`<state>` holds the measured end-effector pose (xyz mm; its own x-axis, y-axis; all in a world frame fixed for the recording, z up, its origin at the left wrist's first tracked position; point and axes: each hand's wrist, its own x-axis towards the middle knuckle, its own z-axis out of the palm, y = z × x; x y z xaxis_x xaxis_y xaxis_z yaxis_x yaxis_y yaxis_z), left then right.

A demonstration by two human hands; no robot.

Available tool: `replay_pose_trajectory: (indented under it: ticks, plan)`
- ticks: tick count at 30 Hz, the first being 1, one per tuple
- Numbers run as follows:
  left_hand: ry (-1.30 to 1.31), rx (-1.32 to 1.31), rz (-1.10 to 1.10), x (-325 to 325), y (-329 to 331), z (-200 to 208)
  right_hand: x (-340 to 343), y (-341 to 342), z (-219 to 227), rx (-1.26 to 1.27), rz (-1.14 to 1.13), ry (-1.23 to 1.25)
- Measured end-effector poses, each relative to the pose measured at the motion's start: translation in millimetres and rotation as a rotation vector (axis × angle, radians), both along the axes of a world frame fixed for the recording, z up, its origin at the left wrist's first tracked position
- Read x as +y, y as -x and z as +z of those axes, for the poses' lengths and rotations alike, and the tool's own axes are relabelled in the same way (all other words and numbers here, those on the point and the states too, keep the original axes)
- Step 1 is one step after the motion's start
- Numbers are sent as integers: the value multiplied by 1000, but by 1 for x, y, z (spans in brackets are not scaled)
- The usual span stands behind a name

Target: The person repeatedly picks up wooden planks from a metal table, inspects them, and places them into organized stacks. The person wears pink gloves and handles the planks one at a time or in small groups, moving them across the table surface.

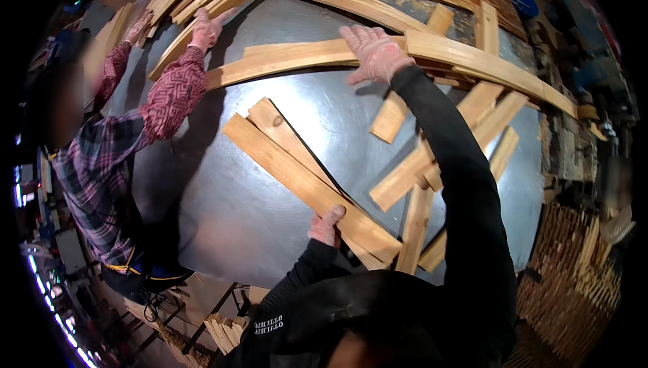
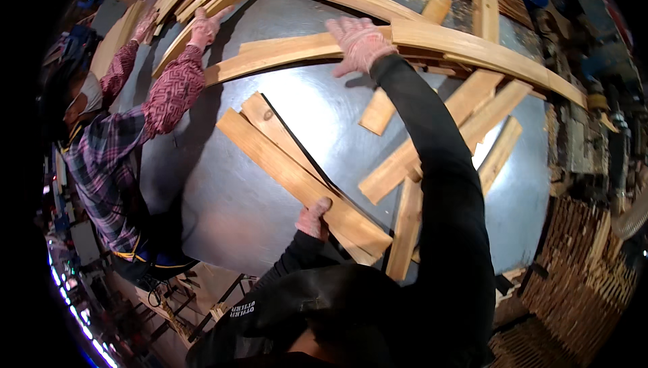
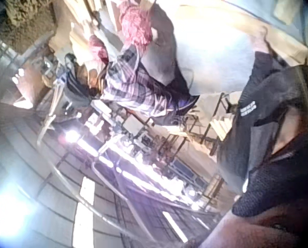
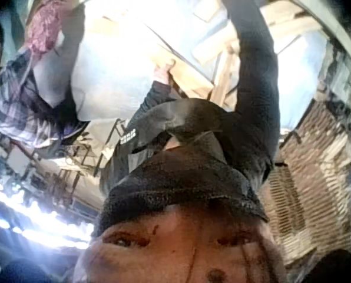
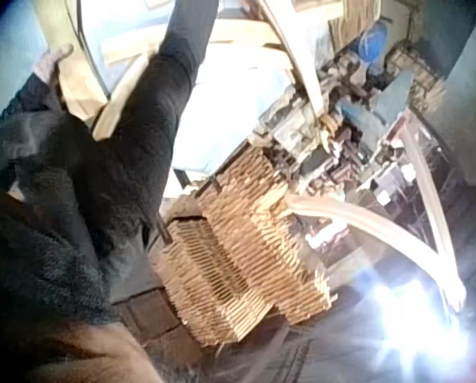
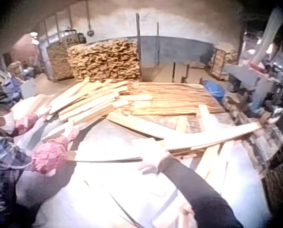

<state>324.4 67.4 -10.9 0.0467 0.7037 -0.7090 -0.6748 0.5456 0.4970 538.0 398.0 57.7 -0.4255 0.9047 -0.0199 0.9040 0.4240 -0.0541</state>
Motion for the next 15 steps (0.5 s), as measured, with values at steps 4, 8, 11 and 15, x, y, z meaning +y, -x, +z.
replay_pose_trajectory:
  ticks: [4,8,11,15]
  plan:
    - [-29,172,105,-28,20,0,47,46,-15,-258,-53,175]
    - [11,123,82,-23,31,13,32,66,-34,-747,190,256]
    - [-2,101,169,-30,39,14,-12,111,-20,-580,260,327]
    - [27,154,241,-49,55,0,-99,154,-14,-186,176,428]
